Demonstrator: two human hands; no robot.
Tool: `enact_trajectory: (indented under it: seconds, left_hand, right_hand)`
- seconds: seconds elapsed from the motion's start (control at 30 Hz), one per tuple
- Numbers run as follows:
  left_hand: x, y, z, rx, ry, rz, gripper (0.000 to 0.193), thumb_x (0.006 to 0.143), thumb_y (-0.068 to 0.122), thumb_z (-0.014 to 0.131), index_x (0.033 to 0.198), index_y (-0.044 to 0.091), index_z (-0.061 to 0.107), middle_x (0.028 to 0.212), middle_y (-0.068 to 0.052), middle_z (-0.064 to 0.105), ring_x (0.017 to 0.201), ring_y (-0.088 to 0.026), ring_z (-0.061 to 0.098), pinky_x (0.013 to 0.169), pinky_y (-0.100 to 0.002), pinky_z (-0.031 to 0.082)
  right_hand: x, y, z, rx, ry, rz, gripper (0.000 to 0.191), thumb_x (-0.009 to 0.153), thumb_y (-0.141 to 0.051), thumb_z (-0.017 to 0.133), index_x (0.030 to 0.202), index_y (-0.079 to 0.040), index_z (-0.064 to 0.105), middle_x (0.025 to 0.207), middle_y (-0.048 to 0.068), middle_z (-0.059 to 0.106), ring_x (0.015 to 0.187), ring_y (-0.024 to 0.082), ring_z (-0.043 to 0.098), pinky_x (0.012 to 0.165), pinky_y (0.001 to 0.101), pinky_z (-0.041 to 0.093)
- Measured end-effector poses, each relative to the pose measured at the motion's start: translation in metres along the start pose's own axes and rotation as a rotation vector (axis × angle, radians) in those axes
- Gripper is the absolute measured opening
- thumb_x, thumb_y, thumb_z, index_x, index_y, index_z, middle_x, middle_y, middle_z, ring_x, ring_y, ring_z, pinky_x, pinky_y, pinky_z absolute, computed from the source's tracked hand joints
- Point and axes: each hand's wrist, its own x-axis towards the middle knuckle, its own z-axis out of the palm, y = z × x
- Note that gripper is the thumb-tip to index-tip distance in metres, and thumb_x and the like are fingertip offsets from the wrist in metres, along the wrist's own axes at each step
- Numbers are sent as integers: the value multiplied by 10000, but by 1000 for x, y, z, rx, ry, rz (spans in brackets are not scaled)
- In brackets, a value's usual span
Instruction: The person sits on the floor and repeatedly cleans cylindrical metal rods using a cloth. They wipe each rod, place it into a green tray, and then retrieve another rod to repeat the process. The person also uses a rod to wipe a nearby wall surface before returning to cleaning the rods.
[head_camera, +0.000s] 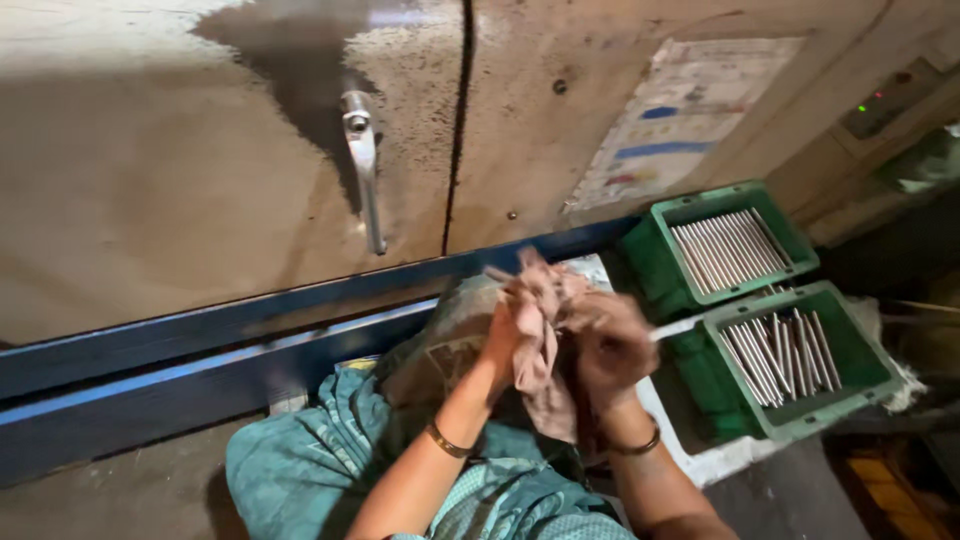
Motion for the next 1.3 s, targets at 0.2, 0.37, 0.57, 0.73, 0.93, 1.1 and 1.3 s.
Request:
enact_trajectory:
  seconds: [0.2, 0.37, 0.57, 0.73, 0.93, 1.1, 1.3]
  left_hand:
    - [-3, 38, -12, 100, -12, 184, 309, 987, 116, 722, 1195, -99, 644, 1203, -91, 740, 941, -158, 687, 828, -298, 565]
    - [-19, 40, 11, 210, -28, 0, 292, 941, 135, 734, 1174, -31, 676, 996, -65, 725, 812, -120, 656, 701, -295, 564]
    - [-36, 55, 27, 790, -396, 311, 305, 1068, 253, 643, 1198, -18, 693, 1029, -173, 744, 929, -325, 699, 824, -415, 551]
    - [-32, 56, 36, 925, -409, 189, 348, 988, 320, 678, 1132, 5, 635, 943, -235, 718, 891, -409, 706, 766, -441, 559]
    - [-25, 59, 42, 1196, -481, 133, 423, 841, 352, 808, 1041, 12, 656, 853, -224, 722, 855, -432, 699, 702, -472, 549]
    - [-16, 53, 54, 1203, -327, -15, 466, 858, 377, 781, 1153, 41, 650, 822, -254, 692, 807, -413, 713, 711, -450, 561]
    - [28, -7, 83, 1002, -147, 115, 422, 889, 381, 766, 1110, 41, 650, 956, -219, 729, 892, -401, 719, 739, -433, 573]
  right_hand:
    - [-23, 9, -2, 66, -452, 48, 143, 855, -74, 772, 891, -52, 635, 1041, 163, 730, 942, 320, 709, 878, 382, 517]
    - [-13, 11, -16, 236, -148, 576, 80, 980, -63, 663, 1006, 0, 706, 949, 74, 695, 846, 223, 637, 799, 339, 506]
    - [15, 22, -22, 25, -372, 414, 169, 908, -16, 669, 1060, 56, 692, 1118, 106, 629, 1057, 203, 596, 911, 315, 459]
    - [17, 27, -23, 385, -291, 825, 92, 961, -28, 618, 966, 26, 691, 1113, 90, 646, 1005, 191, 624, 872, 323, 505]
    - [38, 40, -55, 589, 225, 902, 184, 1041, -174, 567, 996, -16, 650, 1001, 120, 655, 925, 216, 676, 853, 353, 573]
    - [60, 47, -110, 393, 289, 721, 233, 1130, -221, 559, 1133, -4, 646, 766, 41, 586, 661, 113, 538, 610, 269, 455]
    - [44, 53, -139, 75, 142, 905, 258, 1113, -104, 553, 1278, 66, 656, 832, 17, 608, 654, 49, 475, 565, 193, 353]
